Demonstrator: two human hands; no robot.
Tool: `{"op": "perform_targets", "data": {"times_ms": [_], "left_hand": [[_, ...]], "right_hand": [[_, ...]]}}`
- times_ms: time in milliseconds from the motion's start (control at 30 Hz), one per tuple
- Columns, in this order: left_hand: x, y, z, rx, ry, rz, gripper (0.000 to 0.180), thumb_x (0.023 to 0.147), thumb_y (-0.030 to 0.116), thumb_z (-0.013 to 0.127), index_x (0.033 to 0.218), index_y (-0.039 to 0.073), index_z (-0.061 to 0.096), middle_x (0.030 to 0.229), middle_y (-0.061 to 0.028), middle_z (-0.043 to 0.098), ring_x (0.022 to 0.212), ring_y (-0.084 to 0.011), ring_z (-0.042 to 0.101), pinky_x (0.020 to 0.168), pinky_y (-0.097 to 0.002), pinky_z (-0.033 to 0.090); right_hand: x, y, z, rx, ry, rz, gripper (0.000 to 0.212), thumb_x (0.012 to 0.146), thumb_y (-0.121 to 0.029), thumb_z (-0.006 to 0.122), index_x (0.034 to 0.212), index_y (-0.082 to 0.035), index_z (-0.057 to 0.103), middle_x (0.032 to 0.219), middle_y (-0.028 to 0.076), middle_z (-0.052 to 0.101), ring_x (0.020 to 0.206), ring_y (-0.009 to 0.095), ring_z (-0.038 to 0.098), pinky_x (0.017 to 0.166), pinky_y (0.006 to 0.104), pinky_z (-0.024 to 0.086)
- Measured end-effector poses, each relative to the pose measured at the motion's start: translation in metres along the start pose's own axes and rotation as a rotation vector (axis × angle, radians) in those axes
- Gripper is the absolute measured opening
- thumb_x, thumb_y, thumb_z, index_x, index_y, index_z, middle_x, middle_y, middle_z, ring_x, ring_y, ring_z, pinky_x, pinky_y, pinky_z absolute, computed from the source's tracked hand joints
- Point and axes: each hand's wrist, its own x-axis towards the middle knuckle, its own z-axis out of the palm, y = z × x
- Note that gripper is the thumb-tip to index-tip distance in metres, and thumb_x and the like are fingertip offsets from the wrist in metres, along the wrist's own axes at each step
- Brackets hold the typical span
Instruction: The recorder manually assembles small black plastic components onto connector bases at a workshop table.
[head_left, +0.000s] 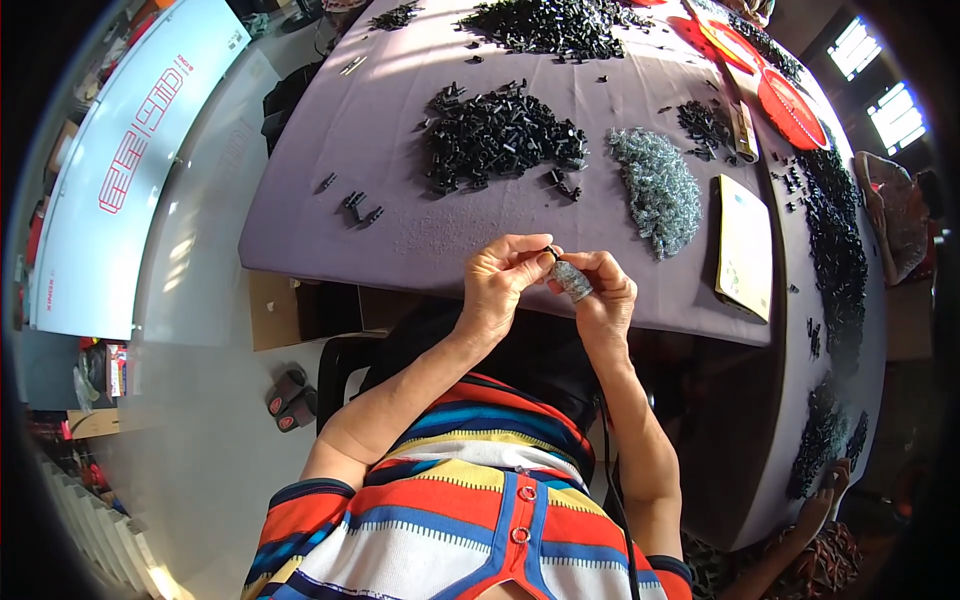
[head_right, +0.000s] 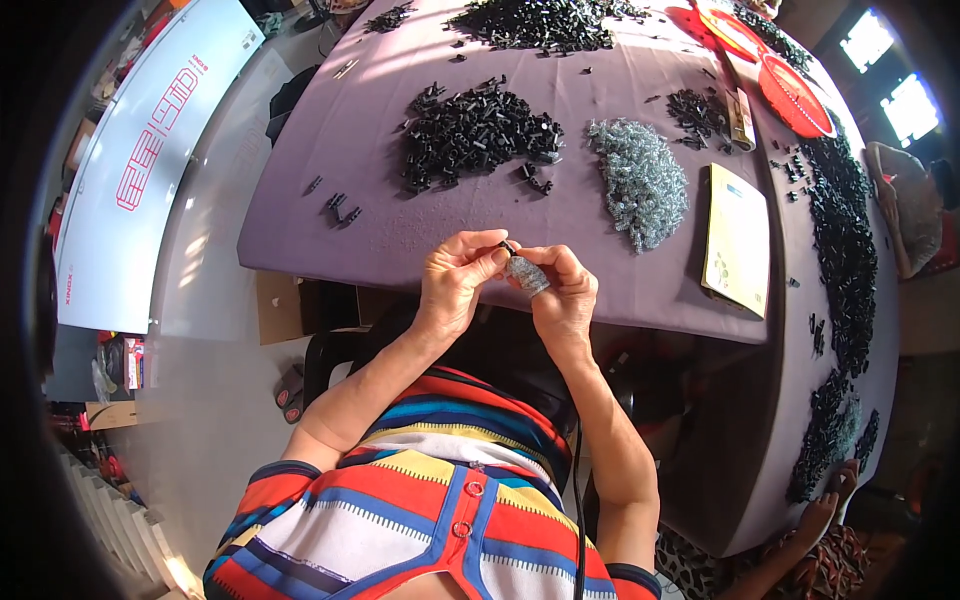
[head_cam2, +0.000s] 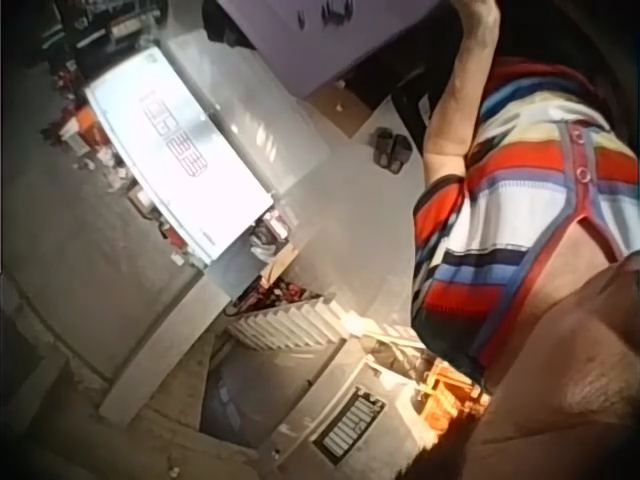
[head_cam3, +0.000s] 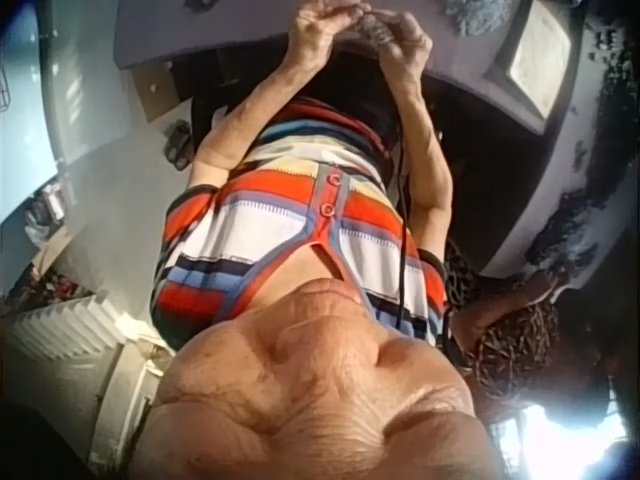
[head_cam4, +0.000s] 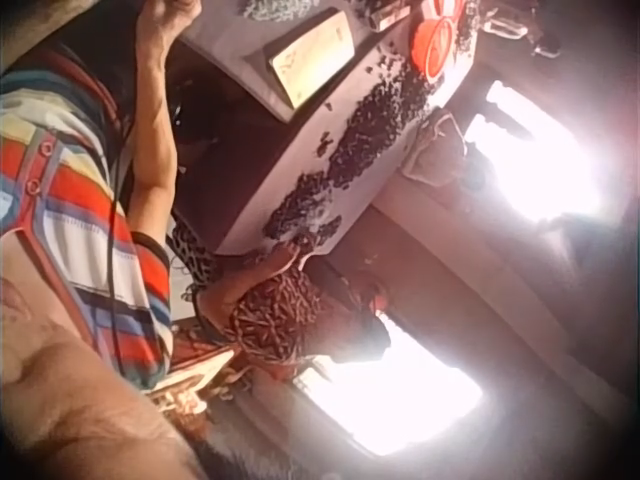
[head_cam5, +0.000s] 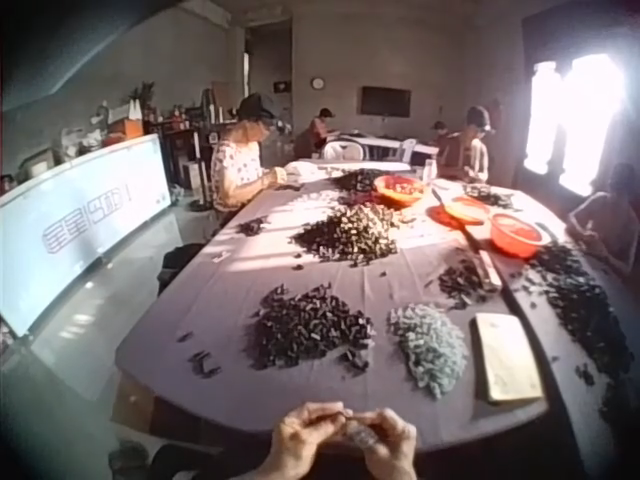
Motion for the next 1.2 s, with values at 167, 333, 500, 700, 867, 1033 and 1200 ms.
{"op": "perform_targets", "data": {"times_ms": [167,333,500,700,867,1033,1200], "left_hand": [[-0.001,0.0,0.002,-0.039,0.003,-0.025,0.018,0.083,-0.001,0.061,0.099,0.003,0.064,0.088,-0.0076,0.066,0.074,-0.0103,0.061,0.067,-0.0232,0.051],[0.0,0.005,-0.006,-0.141,-0.138,-0.17,0.024,0.086,0.002,0.056,0.11,0.006,0.058,0.09,-0.0038,0.064,0.082,-0.0117,0.059,0.074,-0.0277,0.049],[0.004,0.013,-0.009,-0.158,-0.161,-0.254,0.022,0.086,0.002,0.057,0.107,0.006,0.058,0.087,-0.0023,0.062,0.079,-0.0097,0.058,0.07,-0.0252,0.049],[0.002,0.014,-0.012,-0.14,-0.211,-0.294,0.024,0.083,0.001,0.061,0.106,0.005,0.055,0.085,-0.003,0.062,0.074,-0.008,0.058,0.065,-0.0205,0.048],[-0.003,0.024,-0.004,-0.08,-0.204,-0.314,0.031,0.082,0.0,0.062,0.109,0.005,0.049,0.087,-0.0045,0.061,0.076,-0.0092,0.058,0.069,-0.0226,0.049],[-0.004,0.028,0.001,-0.264,-0.227,-0.382,0.032,0.082,-0.001,0.061,0.112,0.005,0.048,0.092,-0.0081,0.06,0.085,-0.0138,0.059,0.075,-0.0249,0.049],[-0.007,0.027,-0.001,-0.348,-0.233,-0.391,0.03,0.083,-0.003,0.059,0.11,0.005,0.051,0.093,-0.0094,0.06,0.087,-0.0164,0.059,0.078,-0.0267,0.049]], "right_hand": [[-0.001,0.003,0.002,-0.039,0.02,-0.034,0.015,0.078,0.014,0.058,0.087,0.002,0.059,0.083,0.005,0.065,0.075,0.01,0.06,0.067,0.0229,0.051],[0.0,0.013,-0.004,-0.072,0.034,-0.086,0.014,0.078,0.01,0.061,0.084,-0.001,0.054,0.078,0.002,0.063,0.07,0.008,0.058,0.063,0.0217,0.049],[0.001,0.009,-0.003,-0.261,-0.018,-0.203,0.022,0.075,0.004,0.069,0.087,-0.002,0.053,0.072,0.001,0.06,0.064,0.006,0.054,0.058,0.0204,0.045],[0.008,0.003,-0.01,-0.43,-0.178,-0.251,0.037,0.066,-0.003,0.077,0.094,-0.006,0.054,0.085,0.002,0.054,0.061,0.01,0.05,0.057,0.023,0.043],[0.007,-0.004,-0.007,-0.451,-0.274,-0.273,0.043,0.063,-0.008,0.079,0.102,-0.007,0.061,0.091,0.003,0.053,0.067,0.011,0.05,0.061,0.0247,0.043],[0.005,-0.001,-0.006,-0.117,-0.263,-0.163,0.041,0.064,-0.012,0.08,0.1,-0.007,0.064,0.094,0.001,0.053,0.072,0.009,0.049,0.064,0.0229,0.043],[0.004,-0.005,-0.004,-0.049,-0.278,-0.126,0.041,0.063,-0.013,0.081,0.1,-0.007,0.064,0.098,0.001,0.054,0.076,0.008,0.048,0.067,0.0216,0.042]]}}
